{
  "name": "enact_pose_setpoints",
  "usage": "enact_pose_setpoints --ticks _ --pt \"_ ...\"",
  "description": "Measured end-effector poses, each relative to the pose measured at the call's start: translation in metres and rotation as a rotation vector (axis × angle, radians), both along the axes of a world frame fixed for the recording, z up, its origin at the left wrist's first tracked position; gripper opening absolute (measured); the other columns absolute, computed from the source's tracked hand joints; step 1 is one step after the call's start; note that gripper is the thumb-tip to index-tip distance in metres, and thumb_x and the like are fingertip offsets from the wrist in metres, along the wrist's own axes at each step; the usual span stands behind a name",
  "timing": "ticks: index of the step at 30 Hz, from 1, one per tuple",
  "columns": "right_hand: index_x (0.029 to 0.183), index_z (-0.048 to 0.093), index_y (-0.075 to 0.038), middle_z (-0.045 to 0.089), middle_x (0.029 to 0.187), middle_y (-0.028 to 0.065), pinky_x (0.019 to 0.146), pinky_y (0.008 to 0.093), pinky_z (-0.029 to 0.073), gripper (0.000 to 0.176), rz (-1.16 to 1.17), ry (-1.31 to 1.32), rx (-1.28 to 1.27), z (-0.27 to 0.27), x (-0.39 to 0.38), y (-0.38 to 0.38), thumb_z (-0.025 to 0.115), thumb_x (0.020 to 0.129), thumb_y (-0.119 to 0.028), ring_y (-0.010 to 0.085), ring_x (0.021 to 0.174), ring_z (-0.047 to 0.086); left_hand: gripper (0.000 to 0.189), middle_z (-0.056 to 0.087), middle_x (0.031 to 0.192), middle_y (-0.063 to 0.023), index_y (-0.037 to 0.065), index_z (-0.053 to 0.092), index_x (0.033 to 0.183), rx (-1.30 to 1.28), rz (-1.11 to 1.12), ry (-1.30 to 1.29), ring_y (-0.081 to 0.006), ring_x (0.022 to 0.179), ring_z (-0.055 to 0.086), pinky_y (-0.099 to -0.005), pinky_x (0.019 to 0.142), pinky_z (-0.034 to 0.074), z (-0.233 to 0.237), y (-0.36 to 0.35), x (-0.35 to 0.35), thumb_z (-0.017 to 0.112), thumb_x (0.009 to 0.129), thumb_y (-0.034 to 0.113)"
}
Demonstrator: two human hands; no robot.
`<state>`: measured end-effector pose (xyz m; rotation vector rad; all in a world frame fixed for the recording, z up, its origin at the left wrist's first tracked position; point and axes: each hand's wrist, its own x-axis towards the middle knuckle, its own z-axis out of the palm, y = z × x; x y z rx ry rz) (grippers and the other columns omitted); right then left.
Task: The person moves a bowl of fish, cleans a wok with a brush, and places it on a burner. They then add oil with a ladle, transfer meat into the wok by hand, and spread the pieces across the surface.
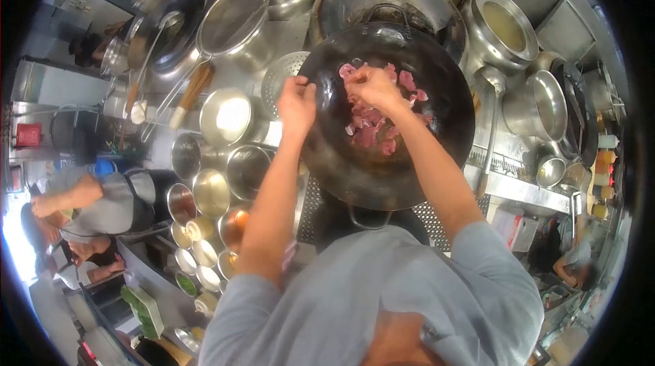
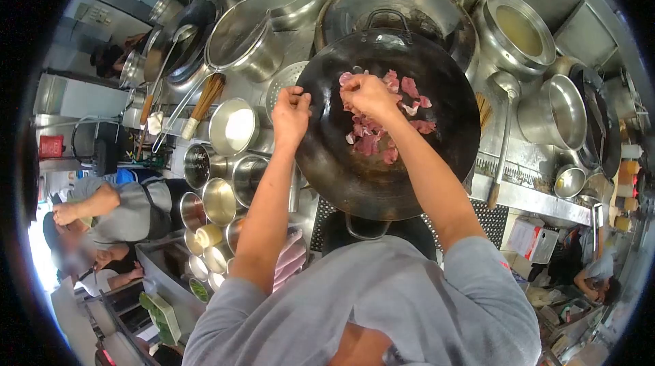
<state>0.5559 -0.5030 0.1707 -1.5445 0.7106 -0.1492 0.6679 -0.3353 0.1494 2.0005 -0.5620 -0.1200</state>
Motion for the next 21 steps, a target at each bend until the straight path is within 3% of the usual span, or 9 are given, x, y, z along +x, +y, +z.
enact_pose_setpoints --ticks 1,5,8,9,12,13,14,19,21 --pt "0.097 0.067 0.006 0.069 0.079 0.0114 0.050 0.0275 0.050 0.017 0.025 0.012 -0.073 -0.006 0.003 0.003 0.068 0.088 -0.008 0.0141 0.060 0.065 0.020 0.068 0.082 -0.0086 0.002 0.060 0.108 -0.018 0.028 0.077 -0.0140 0.062 0.064 -0.0289 0.059 0.052 0.017 0.004 -0.003 0.067 0.092 0.012" --pt "0.114 0.060 0.013 0.069 0.093 0.0182 0.063 0.0297 0.058 0.032 0.062 -0.079 0.429 -0.053 0.030 0.019 0.067 0.088 -0.004 0.0214 0.074 0.070 0.017 0.071 0.089 -0.0123 0.004 0.066 0.105 -0.031 0.083 0.194 -0.0164 0.065 0.067 -0.0302 0.064 0.053 0.039 0.015 -0.007 0.066 0.092 0.014" --pt "0.118 0.056 0.015 0.068 0.099 0.0204 0.064 0.0287 0.057 0.035 -0.085 -0.154 0.313 -0.033 0.031 0.007 0.066 0.088 -0.002 0.0241 0.075 0.070 0.014 0.072 0.094 -0.0169 0.005 0.071 0.098 0.166 0.012 -0.113 -0.0237 0.071 0.070 -0.0347 0.068 0.055 0.019 0.032 0.002 0.063 0.093 0.015" --pt "0.112 0.065 0.009 0.071 0.097 0.0174 0.065 0.0301 0.057 0.030 -0.109 -0.117 0.270 -0.019 0.026 0.001 0.066 0.083 0.002 0.0219 0.075 0.071 0.013 0.071 0.092 -0.0173 0.005 0.072 0.095 0.283 -0.077 -0.234 -0.0261 0.072 0.070 -0.0364 0.070 0.056 0.014 0.034 -0.002 0.062 0.092 0.014" --pt "0.101 0.074 0.000 0.073 0.090 0.0138 0.066 0.0333 0.057 0.025 0.177 0.117 -0.317 -0.035 0.020 -0.008 0.065 0.077 -0.002 0.0189 0.074 0.071 0.016 0.068 0.086 -0.0163 0.006 0.072 0.088 0.677 -0.334 -0.464 -0.0348 0.083 0.069 -0.0443 0.076 0.055 -0.006 0.015 -0.023 0.057 0.085 0.010" --pt "0.095 0.078 -0.008 0.074 0.085 0.0120 0.074 0.0332 0.056 0.025 0.351 0.163 -0.357 -0.041 0.019 -0.004 0.066 0.073 -0.010 0.0166 0.078 0.072 0.016 0.067 0.088 -0.0153 0.006 0.072 0.086 0.659 -0.353 -0.520 -0.0348 0.083 0.068 -0.0443 0.075 0.055 -0.015 0.008 -0.031 0.057 0.084 0.009" --pt "0.100 0.077 -0.009 0.073 0.087 0.0153 0.080 0.0310 0.055 0.027 0.439 0.128 -0.691 -0.065 0.022 0.001 0.064 0.077 -0.016 0.0174 0.085 0.071 0.015 0.067 0.090 -0.0142 0.006 0.071 0.084 0.640 -0.377 -0.575 -0.0347 0.084 0.067 -0.0443 0.074 0.055 -0.024 0.002 -0.038 0.057 0.082 0.009" --pt "0.106 0.075 -0.006 0.074 0.098 0.0158 0.082 0.0322 0.054 0.029 0.165 -0.090 -0.127 -0.083 0.025 -0.016 0.067 0.078 -0.004 0.0189 0.092 0.071 0.016 0.064 0.106 -0.0081 0.007 0.071 0.088 0.663 -0.577 -0.726 -0.0306 0.097 0.058 -0.0434 0.079 0.050 -0.031 -0.019 -0.044 0.056 0.084 0.012" --pt "0.104 0.074 -0.004 0.074 0.097 0.0146 0.080 0.0330 0.054 0.028 0.134 -0.105 -0.087 -0.061 0.011 -0.028 0.068 0.077 -0.001 0.0189 0.091 0.070 0.017 0.064 0.108 -0.0056 0.008 0.071 0.090 0.712 -0.609 -0.780 -0.0288 0.100 0.056 -0.0427 0.081 0.046 -0.038 -0.019 -0.043 0.056 0.085 0.014"
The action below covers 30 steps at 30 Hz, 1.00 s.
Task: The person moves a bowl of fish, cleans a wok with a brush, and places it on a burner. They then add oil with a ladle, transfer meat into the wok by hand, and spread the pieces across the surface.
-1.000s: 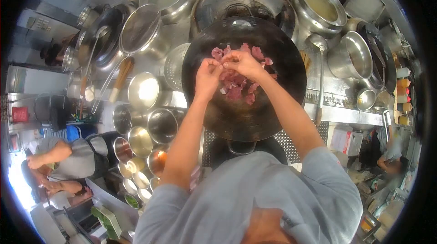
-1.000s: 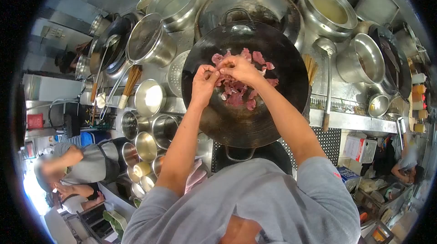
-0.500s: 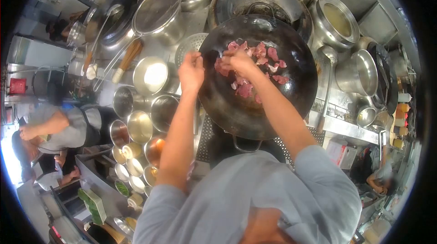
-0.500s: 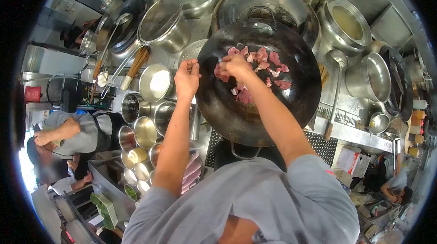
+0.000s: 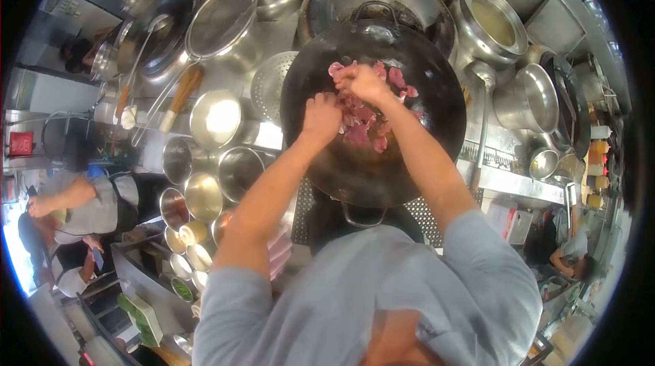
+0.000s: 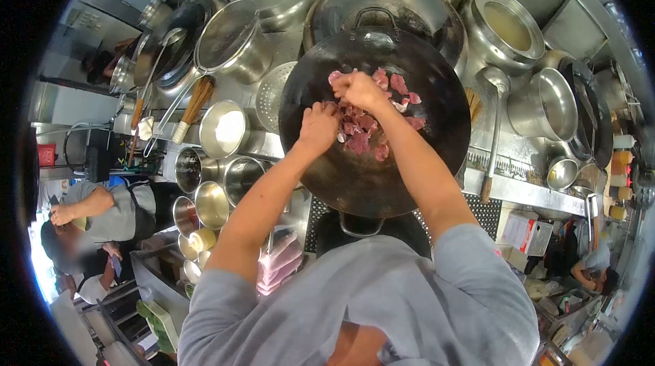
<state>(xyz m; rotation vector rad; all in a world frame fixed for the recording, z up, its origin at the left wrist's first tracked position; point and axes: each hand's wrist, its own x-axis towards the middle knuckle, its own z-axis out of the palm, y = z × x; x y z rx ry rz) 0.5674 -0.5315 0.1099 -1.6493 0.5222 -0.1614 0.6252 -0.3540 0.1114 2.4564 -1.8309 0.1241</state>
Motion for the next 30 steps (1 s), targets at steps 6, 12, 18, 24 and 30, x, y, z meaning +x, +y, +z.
enact_pose_setpoints --ticks 6,12,18,24,30 --pt "0.090 0.074 -0.004 0.071 0.094 0.0203 0.079 0.0443 0.055 0.015 0.226 0.192 -0.857 0.032 -0.048 -0.029 0.065 0.082 -0.013 0.0363 0.092 0.069 0.020 0.064 0.109 -0.0053 0.008 0.073 0.088 0.137 0.055 -0.104 -0.0277 0.100 0.054 -0.0434 0.082 0.044 0.025 -0.018 0.016 0.056 0.085 0.018" --pt "0.092 0.070 0.001 0.064 0.109 0.0291 0.083 0.0478 0.055 0.020 0.289 0.441 -0.935 -0.010 -0.079 0.009 0.069 0.076 -0.013 0.0411 0.097 0.067 0.024 0.063 0.110 -0.0101 0.002 0.072 0.094 0.113 -0.080 -0.035 -0.0323 0.106 0.052 -0.0433 0.088 0.046 -0.010 -0.004 -0.012 0.055 0.086 0.016" --pt "0.093 0.066 0.000 0.066 0.101 0.0263 0.079 0.0501 0.055 0.023 0.174 0.336 -0.896 -0.022 -0.075 0.024 0.068 0.077 -0.017 0.0435 0.088 0.067 0.025 0.064 0.114 -0.0114 0.002 0.069 0.105 -0.059 0.005 0.090 -0.0346 0.113 0.056 -0.0446 0.089 0.048 0.009 -0.010 0.003 0.056 0.086 0.010" --pt "0.102 0.066 -0.001 0.070 0.086 0.0132 0.066 0.0353 0.054 0.022 0.218 0.251 -0.490 0.024 -0.081 -0.013 0.072 0.084 -0.012 0.0219 0.078 0.069 0.028 0.070 0.110 -0.0133 0.002 0.066 0.116 -0.320 0.180 1.161 -0.0248 0.099 0.068 -0.0368 0.087 0.053 0.031 -0.025 -0.015 0.065 0.092 0.016" --pt "0.101 0.075 -0.001 0.070 0.080 0.0040 0.065 0.0288 0.047 0.026 0.192 0.175 -0.298 0.091 -0.081 -0.003 0.070 0.088 -0.023 0.0122 0.072 0.062 0.022 0.071 0.082 -0.0150 0.002 0.072 0.082 -0.626 0.259 1.232 -0.0229 0.079 0.069 -0.0392 0.072 0.052 0.066 -0.031 -0.036 0.074 0.080 0.024"
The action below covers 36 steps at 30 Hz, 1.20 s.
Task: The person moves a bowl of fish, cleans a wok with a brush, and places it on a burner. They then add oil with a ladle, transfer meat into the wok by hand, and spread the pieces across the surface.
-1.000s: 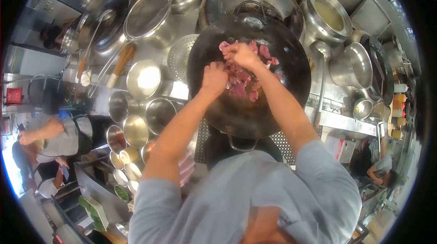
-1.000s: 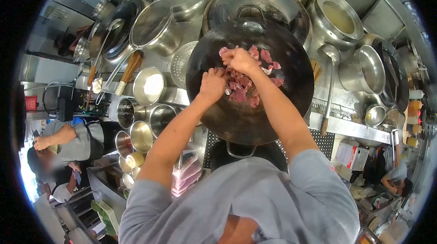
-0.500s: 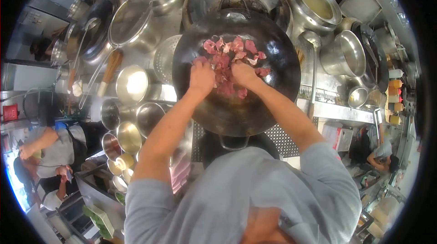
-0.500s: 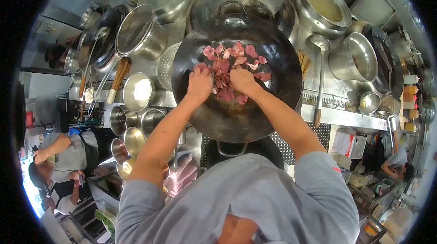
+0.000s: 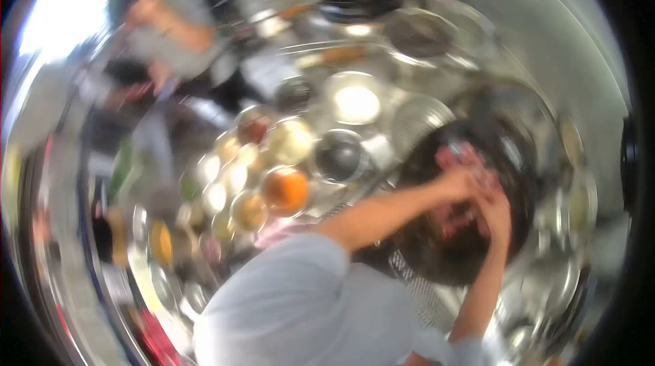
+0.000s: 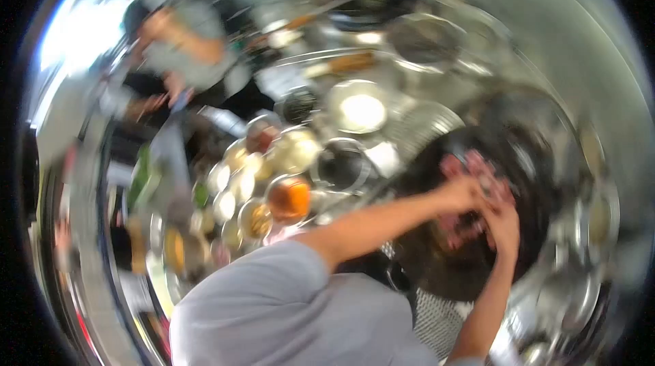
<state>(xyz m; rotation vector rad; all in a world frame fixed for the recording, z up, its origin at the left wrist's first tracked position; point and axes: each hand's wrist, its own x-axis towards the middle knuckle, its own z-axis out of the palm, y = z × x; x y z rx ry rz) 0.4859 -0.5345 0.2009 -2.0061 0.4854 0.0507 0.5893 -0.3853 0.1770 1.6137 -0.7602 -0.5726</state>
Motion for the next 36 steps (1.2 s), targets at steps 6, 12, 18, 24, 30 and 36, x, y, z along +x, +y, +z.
enact_pose_setpoints --ticks 6,12,18,24,30,36 --pt "0.106 0.066 -0.001 0.065 0.089 -0.0008 0.063 0.0203 0.040 0.019 -0.177 -0.073 0.439 -0.048 -0.015 -0.033 0.070 0.091 -0.012 0.0046 0.072 0.053 0.014 0.066 0.085 -0.0160 0.000 0.059 0.083 -0.075 0.205 0.142 -0.0253 0.084 0.066 -0.0387 0.074 0.051 -0.030 -0.015 -0.015 0.070 0.082 0.010" --pt "0.104 0.062 -0.007 0.064 0.087 -0.0005 0.054 0.0205 0.040 0.013 -0.188 -0.133 0.616 -0.047 -0.012 -0.042 0.065 0.095 -0.015 0.0052 0.069 0.055 0.013 0.065 0.083 -0.0126 0.001 0.057 0.091 -0.074 0.241 0.130 -0.0216 0.084 0.064 -0.0376 0.073 0.050 -0.036 -0.017 -0.019 0.067 0.087 0.008" --pt "0.106 0.069 0.001 0.064 0.081 -0.0005 0.053 0.0226 0.042 0.020 -0.177 -0.144 0.144 -0.038 -0.011 -0.034 0.066 0.093 -0.015 0.0048 0.062 0.051 0.019 0.070 0.089 -0.0159 0.003 0.071 0.081 -0.102 0.243 -0.022 -0.0258 0.081 0.067 -0.0400 0.077 0.052 -0.023 -0.006 -0.018 0.071 0.082 0.021" --pt "0.090 0.072 -0.004 0.068 0.076 0.0058 0.066 0.0307 0.048 0.020 0.003 -0.194 -0.185 -0.034 -0.017 -0.033 0.072 0.085 -0.023 0.0136 0.069 0.059 0.008 0.074 0.091 -0.0095 0.005 0.069 0.092 0.169 0.105 -0.028 -0.0159 0.082 0.069 -0.0336 0.074 0.054 -0.034 -0.002 -0.015 0.071 0.088 0.011" --pt "0.095 0.075 -0.011 0.070 0.103 0.0063 0.085 0.0349 0.052 0.019 0.148 -0.306 -0.512 -0.062 -0.013 -0.039 0.073 0.076 -0.007 0.0275 0.096 0.064 0.014 0.070 0.101 -0.0065 0.008 0.069 0.094 0.222 -0.120 -0.992 -0.0271 0.094 0.061 -0.0391 0.085 0.047 -0.069 -0.012 -0.006 0.066 0.080 0.007" --pt "0.098 0.075 -0.014 0.061 0.122 0.0039 0.090 0.0404 0.051 0.027 0.298 -0.128 -0.833 -0.081 -0.024 -0.042 0.073 0.072 -0.006 0.0293 0.108 0.058 0.030 0.063 0.123 -0.0024 0.010 0.072 0.112 0.528 -0.324 -0.997 -0.0282 0.112 0.051 -0.0442 0.092 0.041 -0.066 -0.005 -0.021 0.057 0.086 0.013"
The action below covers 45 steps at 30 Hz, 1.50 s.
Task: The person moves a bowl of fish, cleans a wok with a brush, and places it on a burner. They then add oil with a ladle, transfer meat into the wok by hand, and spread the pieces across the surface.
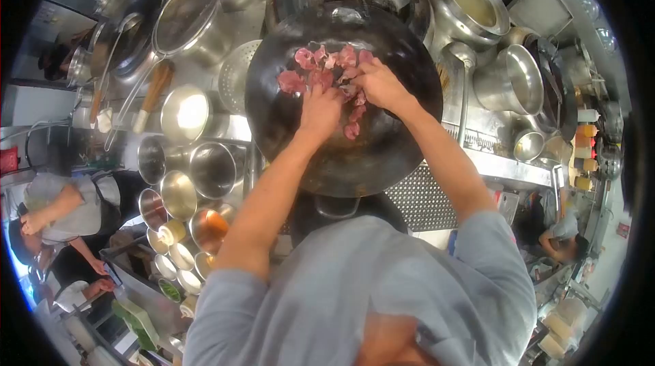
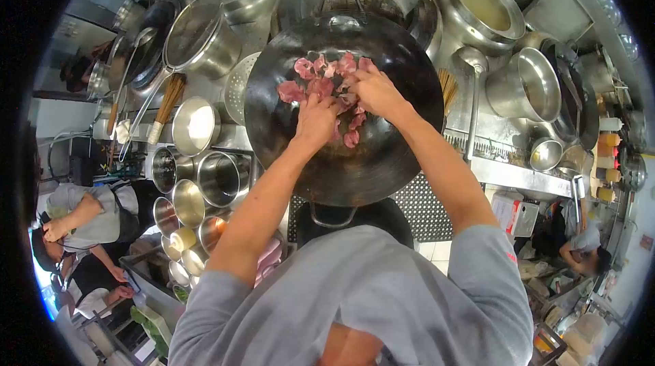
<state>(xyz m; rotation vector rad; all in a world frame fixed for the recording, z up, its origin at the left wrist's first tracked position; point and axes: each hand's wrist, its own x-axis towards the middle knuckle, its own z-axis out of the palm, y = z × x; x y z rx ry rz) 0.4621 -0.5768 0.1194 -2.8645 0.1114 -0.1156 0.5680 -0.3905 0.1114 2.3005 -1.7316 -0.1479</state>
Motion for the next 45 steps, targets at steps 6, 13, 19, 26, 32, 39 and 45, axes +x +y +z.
enact_pose_setpoints --ticks 6,13,19,26,32,39,45 --pt "0.099 0.074 -0.008 0.070 0.109 0.0071 0.087 0.0402 0.051 0.029 -0.058 -0.041 -0.094 -0.030 0.017 0.000 0.065 0.072 -0.002 0.0282 0.096 0.064 0.027 0.063 0.119 -0.0057 0.007 0.071 0.107 -0.007 0.026 -0.061 -0.0330 0.112 0.052 -0.0490 0.092 0.042 -0.021 -0.021 -0.004 0.054 0.088 0.014" --pt "0.098 0.074 -0.010 0.069 0.098 0.0112 0.081 0.0420 0.051 0.025 -0.029 0.040 0.145 0.024 0.001 0.001 0.066 0.074 -0.005 0.0323 0.093 0.064 0.023 0.065 0.115 -0.0074 0.006 0.070 0.105 0.028 -0.009 -0.019 -0.0326 0.109 0.055 -0.0471 0.089 0.045 0.001 -0.005 0.000 0.057 0.088 0.017" --pt "0.096 0.075 -0.013 0.065 0.104 0.0105 0.082 0.0432 0.055 0.021 0.027 0.114 -0.027 0.011 -0.019 0.019 0.068 0.077 -0.009 0.0300 0.100 0.062 0.013 0.069 0.088 -0.0183 0.004 0.069 0.091 -0.137 0.208 0.222 -0.0373 0.090 0.065 -0.0464 0.081 0.051 0.019 0.012 0.020 0.067 0.079 0.009" --pt "0.097 0.070 -0.006 0.064 0.105 0.0142 0.085 0.0440 0.054 0.019 -0.044 0.119 -0.115 0.000 -0.017 0.015 0.069 0.080 -0.015 0.0323 0.102 0.062 0.018 0.069 0.079 -0.0187 0.001 0.066 0.080 -0.201 0.055 0.213 -0.0357 0.080 0.068 -0.0480 0.073 0.053 -0.003 0.001 -0.038 0.074 0.077 0.017" --pt "0.103 0.070 -0.008 0.068 0.096 0.0154 0.088 0.0428 0.050 0.023 -0.153 0.334 0.094 0.009 -0.016 -0.005 0.068 0.081 -0.014 0.0328 0.096 0.064 0.027 0.071 0.085 -0.0184 0.000 0.069 0.082 0.084 0.147 0.528 -0.0292 0.086 0.070 -0.0424 0.079 0.054 -0.042 -0.022 -0.020 0.068 0.086 0.027" --pt "0.107 0.071 -0.007 0.071 0.100 0.0164 0.084 0.0407 0.052 0.026 -0.050 0.173 0.521 0.033 -0.020 0.008 0.067 0.083 -0.016 0.0333 0.095 0.067 0.030 0.072 0.086 -0.0133 0.001 0.072 0.097 0.047 0.200 0.861 -0.0191 0.079 0.069 -0.0343 0.074 0.052 0.012 -0.013 0.008 0.068 0.089 0.030" --pt "0.099 0.072 -0.006 0.070 0.098 0.0137 0.086 0.0394 0.051 0.019 -0.117 -0.008 0.485 0.031 -0.018 0.020 0.067 0.082 -0.012 0.0326 0.095 0.066 0.014 0.068 0.085 -0.0129 0.002 0.064 0.092 -0.249 0.202 0.533 -0.0292 0.082 0.067 -0.0404 0.075 0.052 0.007 -0.017 0.001 0.069 0.083 0.012"
